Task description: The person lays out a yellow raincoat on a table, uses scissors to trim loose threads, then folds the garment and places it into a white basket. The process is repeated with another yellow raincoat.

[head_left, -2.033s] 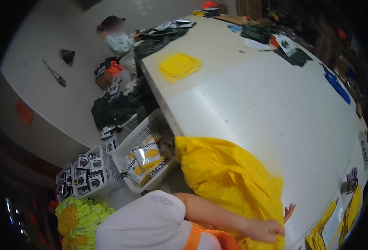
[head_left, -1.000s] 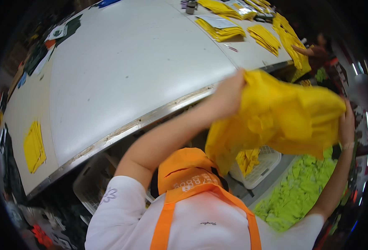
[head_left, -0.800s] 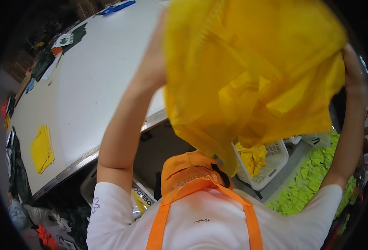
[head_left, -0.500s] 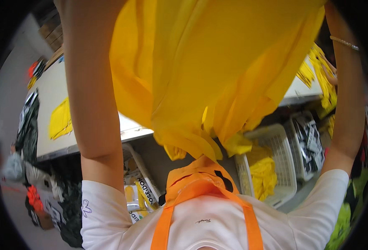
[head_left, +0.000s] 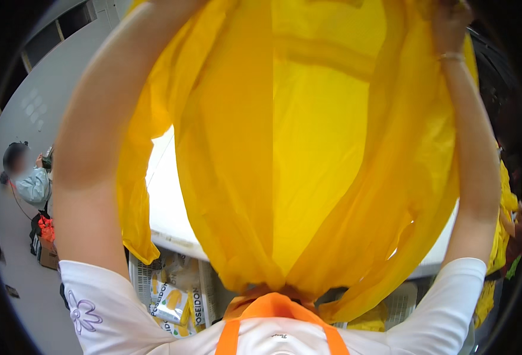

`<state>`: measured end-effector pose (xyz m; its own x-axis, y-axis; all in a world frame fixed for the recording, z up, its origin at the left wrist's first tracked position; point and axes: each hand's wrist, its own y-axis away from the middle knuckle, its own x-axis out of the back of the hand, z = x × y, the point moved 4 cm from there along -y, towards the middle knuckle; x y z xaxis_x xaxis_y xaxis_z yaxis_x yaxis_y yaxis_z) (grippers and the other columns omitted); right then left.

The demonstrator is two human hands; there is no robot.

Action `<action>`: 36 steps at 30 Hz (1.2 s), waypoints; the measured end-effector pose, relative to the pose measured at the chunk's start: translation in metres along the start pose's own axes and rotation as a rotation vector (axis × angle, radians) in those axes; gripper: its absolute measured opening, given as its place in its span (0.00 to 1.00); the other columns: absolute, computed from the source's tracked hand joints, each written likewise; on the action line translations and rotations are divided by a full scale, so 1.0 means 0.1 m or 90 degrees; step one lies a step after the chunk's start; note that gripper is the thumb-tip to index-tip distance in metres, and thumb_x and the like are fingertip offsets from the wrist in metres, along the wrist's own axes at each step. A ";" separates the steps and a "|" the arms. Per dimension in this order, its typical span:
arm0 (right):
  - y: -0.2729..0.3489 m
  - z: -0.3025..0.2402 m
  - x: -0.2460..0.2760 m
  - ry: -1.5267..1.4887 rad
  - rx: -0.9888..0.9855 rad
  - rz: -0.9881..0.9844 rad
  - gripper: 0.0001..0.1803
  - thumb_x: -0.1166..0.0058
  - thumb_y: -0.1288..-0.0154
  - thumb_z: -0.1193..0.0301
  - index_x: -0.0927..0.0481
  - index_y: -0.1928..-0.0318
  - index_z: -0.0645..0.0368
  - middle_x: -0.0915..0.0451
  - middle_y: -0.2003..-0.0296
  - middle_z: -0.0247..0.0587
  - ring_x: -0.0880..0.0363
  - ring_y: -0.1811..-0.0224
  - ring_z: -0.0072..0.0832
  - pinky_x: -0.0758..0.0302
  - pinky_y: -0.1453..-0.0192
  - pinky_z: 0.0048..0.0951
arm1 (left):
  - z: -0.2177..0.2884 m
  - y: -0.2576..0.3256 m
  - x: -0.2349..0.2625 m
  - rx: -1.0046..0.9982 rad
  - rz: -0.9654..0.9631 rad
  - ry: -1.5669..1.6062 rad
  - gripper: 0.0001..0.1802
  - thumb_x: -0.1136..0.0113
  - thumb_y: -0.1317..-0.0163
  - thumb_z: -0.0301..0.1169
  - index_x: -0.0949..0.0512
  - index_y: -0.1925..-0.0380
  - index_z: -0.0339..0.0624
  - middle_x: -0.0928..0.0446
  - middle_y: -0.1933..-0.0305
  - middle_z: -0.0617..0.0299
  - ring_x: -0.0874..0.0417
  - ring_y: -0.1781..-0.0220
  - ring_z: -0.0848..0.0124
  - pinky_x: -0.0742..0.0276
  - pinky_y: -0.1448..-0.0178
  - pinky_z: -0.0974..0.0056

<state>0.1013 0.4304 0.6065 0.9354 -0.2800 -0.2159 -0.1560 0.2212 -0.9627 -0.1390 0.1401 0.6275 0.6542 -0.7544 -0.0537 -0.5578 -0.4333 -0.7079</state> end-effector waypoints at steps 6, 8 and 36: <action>2.86 0.17 -1.56 -0.171 -0.639 -0.532 0.47 0.52 0.37 0.47 0.55 0.32 0.68 0.45 0.34 0.61 0.48 0.30 0.46 0.48 0.30 0.32 | 1.45 1.70 -2.39 0.254 -0.242 0.187 0.51 0.34 0.56 0.44 0.50 0.34 0.43 0.48 0.31 0.56 0.52 0.28 0.61 0.58 0.26 0.56; 3.93 -0.48 -1.24 -0.224 -0.689 -0.832 0.44 0.54 0.36 0.47 0.52 0.32 0.65 0.43 0.35 0.59 0.45 0.31 0.46 0.46 0.31 0.31 | 2.31 2.76 -2.13 0.361 -0.341 0.466 0.42 0.40 0.44 0.39 0.49 0.33 0.44 0.49 0.30 0.51 0.47 0.30 0.53 0.55 0.29 0.44; 5.07 -4.48 0.02 0.012 -0.582 -0.897 0.23 0.40 0.47 0.63 0.27 0.55 0.64 0.26 0.55 0.49 0.30 0.52 0.45 0.30 0.48 0.37 | 3.46 5.40 0.69 0.622 -0.718 0.763 0.30 0.58 0.41 0.33 0.40 0.36 0.40 0.50 0.29 0.47 0.52 0.28 0.49 0.61 0.29 0.42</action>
<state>-0.1179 0.1239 0.0450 0.4936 0.2142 0.8429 0.6156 -0.7707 -0.1646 -0.2180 0.0254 -0.0021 -0.4279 -0.4431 0.7878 0.5318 -0.8282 -0.1770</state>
